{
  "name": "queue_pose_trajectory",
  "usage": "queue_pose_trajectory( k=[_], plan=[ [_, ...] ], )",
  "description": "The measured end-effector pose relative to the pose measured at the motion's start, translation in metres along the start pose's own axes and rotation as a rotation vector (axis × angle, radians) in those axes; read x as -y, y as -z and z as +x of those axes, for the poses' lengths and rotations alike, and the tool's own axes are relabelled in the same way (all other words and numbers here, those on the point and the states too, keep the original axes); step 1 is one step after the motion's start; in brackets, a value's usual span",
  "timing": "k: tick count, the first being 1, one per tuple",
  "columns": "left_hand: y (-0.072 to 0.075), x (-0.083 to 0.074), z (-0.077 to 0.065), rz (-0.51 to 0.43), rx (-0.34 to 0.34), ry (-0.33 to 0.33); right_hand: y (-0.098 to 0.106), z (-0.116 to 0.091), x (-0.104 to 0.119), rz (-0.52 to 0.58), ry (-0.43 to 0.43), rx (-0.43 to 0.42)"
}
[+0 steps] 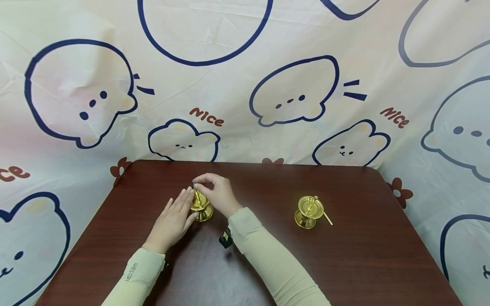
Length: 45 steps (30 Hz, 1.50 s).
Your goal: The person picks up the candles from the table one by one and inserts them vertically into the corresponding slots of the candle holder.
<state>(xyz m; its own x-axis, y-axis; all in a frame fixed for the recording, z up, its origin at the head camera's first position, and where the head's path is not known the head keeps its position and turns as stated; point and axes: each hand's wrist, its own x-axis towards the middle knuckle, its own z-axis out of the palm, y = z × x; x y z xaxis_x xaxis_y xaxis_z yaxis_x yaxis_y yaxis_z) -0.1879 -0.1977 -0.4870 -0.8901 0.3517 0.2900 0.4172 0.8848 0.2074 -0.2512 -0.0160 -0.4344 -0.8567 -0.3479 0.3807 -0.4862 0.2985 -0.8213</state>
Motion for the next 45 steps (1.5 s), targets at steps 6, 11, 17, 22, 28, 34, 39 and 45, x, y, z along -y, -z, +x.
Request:
queue_pose_trajectory(
  k=[6,11,17,22,28,34,39,45],
  plan=[
    [0.0,0.001,0.0,0.004,0.004,0.005,0.0,0.0,-0.003,0.013,0.006,-0.006],
    [0.0,0.001,0.001,-0.002,0.008,0.009,0.001,0.0,-0.003,0.024,0.003,-0.009],
    [0.0,0.0,0.001,-0.003,0.007,0.009,0.002,0.0,-0.003,0.041,-0.001,-0.018],
    [0.0,-0.001,0.001,0.001,0.005,0.01,0.004,-0.002,-0.002,0.052,0.005,-0.027],
    [0.0,-0.002,0.001,0.003,-0.006,0.005,0.009,-0.005,-0.004,0.06,-0.004,-0.04],
    [0.001,-0.001,0.0,0.003,-0.01,0.001,0.015,-0.011,-0.01,0.031,0.018,-0.048],
    [0.0,-0.001,0.0,-0.007,-0.007,0.006,0.023,-0.017,-0.015,0.009,0.009,-0.052],
    [0.0,-0.001,0.0,-0.012,-0.001,0.01,0.035,-0.027,-0.019,-0.009,-0.011,-0.054]
  ],
)
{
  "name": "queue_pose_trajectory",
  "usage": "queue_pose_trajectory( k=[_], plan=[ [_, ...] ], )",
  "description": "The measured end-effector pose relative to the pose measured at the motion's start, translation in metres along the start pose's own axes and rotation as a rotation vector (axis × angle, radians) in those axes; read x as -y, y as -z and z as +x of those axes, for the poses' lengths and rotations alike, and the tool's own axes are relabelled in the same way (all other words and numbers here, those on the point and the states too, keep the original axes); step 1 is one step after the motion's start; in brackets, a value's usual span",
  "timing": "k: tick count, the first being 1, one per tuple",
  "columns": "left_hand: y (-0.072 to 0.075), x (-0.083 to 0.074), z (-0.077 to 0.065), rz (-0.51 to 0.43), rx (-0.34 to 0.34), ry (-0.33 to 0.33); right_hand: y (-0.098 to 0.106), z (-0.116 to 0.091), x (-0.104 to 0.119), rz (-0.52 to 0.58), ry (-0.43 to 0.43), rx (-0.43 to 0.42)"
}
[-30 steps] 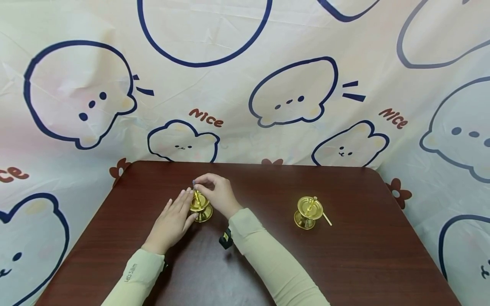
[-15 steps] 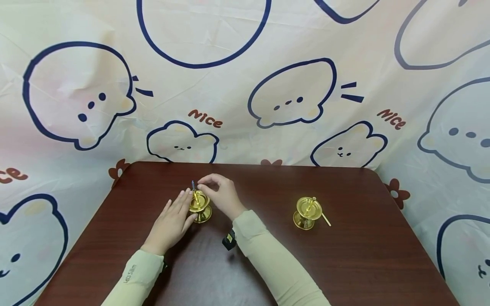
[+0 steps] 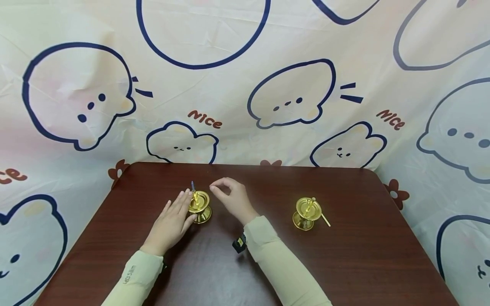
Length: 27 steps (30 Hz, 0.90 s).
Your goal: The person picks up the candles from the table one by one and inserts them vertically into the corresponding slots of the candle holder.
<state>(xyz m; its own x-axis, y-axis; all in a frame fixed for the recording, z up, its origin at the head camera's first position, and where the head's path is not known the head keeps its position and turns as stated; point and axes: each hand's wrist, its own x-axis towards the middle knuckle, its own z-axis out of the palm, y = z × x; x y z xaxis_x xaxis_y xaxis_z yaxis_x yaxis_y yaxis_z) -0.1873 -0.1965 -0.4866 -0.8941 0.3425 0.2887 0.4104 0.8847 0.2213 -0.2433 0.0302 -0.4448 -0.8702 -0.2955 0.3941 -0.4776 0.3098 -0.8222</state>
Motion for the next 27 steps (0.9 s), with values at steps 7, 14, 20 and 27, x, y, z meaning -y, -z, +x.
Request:
queue_pose_trajectory(
  k=[7,14,20,27],
  plan=[
    [0.0,0.0,0.0,0.0,0.004,0.001,0.012,-0.01,-0.006,-0.016,0.023,-0.022],
    [0.0,0.0,0.001,-0.005,0.011,0.005,0.026,-0.021,-0.008,-0.02,0.015,-0.033],
    [0.0,0.001,0.001,-0.009,0.024,0.007,0.038,-0.029,-0.009,-0.061,0.036,-0.042],
    [-0.002,0.004,0.0,-0.014,0.021,0.003,0.05,-0.04,-0.01,-0.063,0.047,-0.056]
  ],
)
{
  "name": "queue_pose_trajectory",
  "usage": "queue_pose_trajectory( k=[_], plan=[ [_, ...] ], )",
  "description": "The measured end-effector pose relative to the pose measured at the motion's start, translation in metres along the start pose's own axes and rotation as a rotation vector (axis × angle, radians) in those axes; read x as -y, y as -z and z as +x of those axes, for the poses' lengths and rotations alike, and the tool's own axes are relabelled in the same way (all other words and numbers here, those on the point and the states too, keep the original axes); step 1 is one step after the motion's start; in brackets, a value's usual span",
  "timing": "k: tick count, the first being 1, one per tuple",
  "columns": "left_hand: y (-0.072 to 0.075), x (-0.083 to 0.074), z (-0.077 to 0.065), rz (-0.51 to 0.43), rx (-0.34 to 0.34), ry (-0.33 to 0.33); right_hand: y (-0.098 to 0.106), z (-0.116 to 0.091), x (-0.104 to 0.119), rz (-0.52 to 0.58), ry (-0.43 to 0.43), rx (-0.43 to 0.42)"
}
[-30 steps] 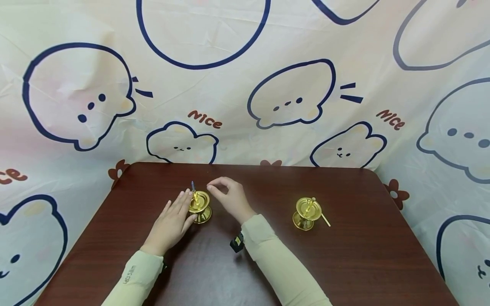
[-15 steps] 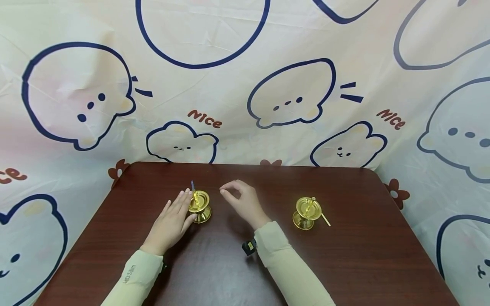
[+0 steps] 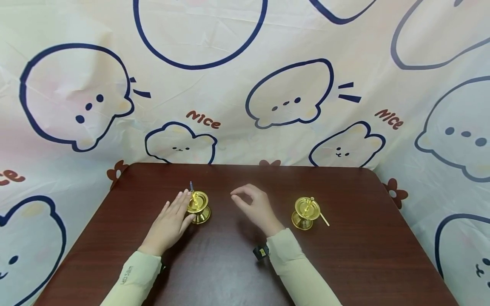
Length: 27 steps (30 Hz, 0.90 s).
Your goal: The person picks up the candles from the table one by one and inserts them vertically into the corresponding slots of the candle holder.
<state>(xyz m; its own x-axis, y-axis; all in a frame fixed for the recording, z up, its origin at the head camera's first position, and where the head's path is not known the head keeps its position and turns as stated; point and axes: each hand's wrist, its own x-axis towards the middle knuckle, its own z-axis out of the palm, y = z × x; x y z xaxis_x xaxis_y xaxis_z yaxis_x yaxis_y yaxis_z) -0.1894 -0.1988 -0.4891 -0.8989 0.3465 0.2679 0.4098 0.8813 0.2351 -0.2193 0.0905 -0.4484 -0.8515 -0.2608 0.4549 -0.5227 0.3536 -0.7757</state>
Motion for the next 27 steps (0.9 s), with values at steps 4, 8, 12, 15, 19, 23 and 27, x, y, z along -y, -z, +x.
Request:
queue_pose_trajectory(
  k=[4,8,12,15,19,23,27],
  plan=[
    [0.0,0.001,0.0,-0.009,0.007,0.002,0.009,-0.007,0.0,-0.001,0.001,-0.017],
    [0.002,0.001,-0.001,-0.022,0.016,0.005,0.016,-0.016,-0.002,-0.012,0.023,-0.04],
    [0.004,0.001,-0.001,-0.025,0.01,0.005,0.023,-0.024,-0.005,-0.041,0.047,-0.05],
    [0.007,0.0,-0.003,-0.023,0.001,0.006,0.028,-0.029,-0.007,-0.068,0.059,-0.051],
    [0.012,-0.003,-0.004,-0.027,-0.019,0.003,0.037,-0.033,-0.007,-0.084,0.062,-0.058],
    [0.019,-0.008,-0.006,-0.028,-0.042,0.001,0.047,-0.036,-0.006,-0.115,0.066,-0.065],
    [0.026,-0.016,-0.008,-0.002,-0.055,0.01,0.056,-0.039,-0.004,-0.149,0.071,-0.066]
  ],
)
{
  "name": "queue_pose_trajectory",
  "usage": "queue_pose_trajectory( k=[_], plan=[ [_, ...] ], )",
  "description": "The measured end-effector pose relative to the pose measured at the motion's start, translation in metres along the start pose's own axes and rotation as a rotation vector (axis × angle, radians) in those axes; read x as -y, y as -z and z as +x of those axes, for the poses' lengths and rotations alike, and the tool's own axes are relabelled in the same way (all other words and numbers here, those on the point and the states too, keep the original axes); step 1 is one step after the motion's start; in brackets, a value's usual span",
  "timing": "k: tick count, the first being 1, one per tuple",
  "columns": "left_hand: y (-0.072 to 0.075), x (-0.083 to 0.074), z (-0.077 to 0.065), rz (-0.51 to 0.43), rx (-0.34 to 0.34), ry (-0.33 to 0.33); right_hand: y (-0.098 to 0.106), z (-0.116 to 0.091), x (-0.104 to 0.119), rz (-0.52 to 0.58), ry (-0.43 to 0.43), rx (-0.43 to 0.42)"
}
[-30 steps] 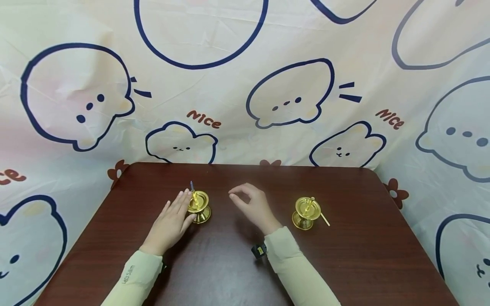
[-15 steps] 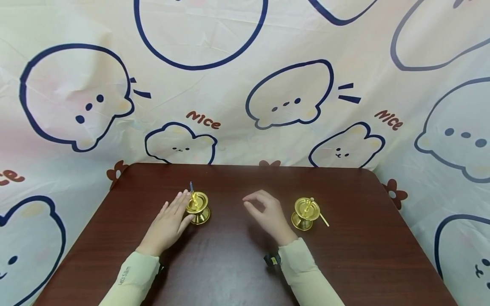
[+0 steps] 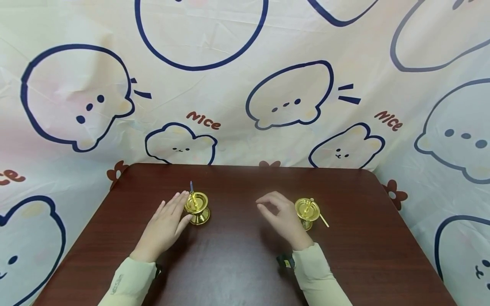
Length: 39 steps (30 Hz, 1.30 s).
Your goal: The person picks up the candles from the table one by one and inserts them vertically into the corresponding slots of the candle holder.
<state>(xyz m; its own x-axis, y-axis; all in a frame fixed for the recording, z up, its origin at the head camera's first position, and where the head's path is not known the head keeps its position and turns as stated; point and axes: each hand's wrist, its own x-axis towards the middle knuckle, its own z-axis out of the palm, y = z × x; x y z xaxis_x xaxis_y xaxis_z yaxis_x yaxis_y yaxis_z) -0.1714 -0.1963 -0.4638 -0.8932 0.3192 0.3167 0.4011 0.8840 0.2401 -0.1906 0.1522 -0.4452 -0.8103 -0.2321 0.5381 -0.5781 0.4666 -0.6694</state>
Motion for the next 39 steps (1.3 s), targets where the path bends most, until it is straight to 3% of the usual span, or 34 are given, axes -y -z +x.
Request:
queue_pose_trajectory(
  k=[7,13,23,30,39],
  plan=[
    [0.008,-0.015,-0.007,0.064,-0.095,-0.001,0.015,-0.003,0.003,-0.037,0.003,0.016],
    [0.008,-0.025,-0.008,0.101,-0.235,-0.084,0.029,-0.006,0.004,-0.098,0.003,0.005],
    [0.003,-0.047,-0.007,0.14,-0.397,-0.196,0.049,-0.008,0.006,-0.181,0.036,-0.047],
    [-0.003,-0.059,-0.002,0.126,-0.406,-0.226,0.063,-0.009,0.001,-0.168,0.077,-0.107],
    [-0.011,-0.08,0.01,0.077,-0.332,-0.26,0.083,-0.01,-0.004,-0.212,0.071,-0.175]
  ],
)
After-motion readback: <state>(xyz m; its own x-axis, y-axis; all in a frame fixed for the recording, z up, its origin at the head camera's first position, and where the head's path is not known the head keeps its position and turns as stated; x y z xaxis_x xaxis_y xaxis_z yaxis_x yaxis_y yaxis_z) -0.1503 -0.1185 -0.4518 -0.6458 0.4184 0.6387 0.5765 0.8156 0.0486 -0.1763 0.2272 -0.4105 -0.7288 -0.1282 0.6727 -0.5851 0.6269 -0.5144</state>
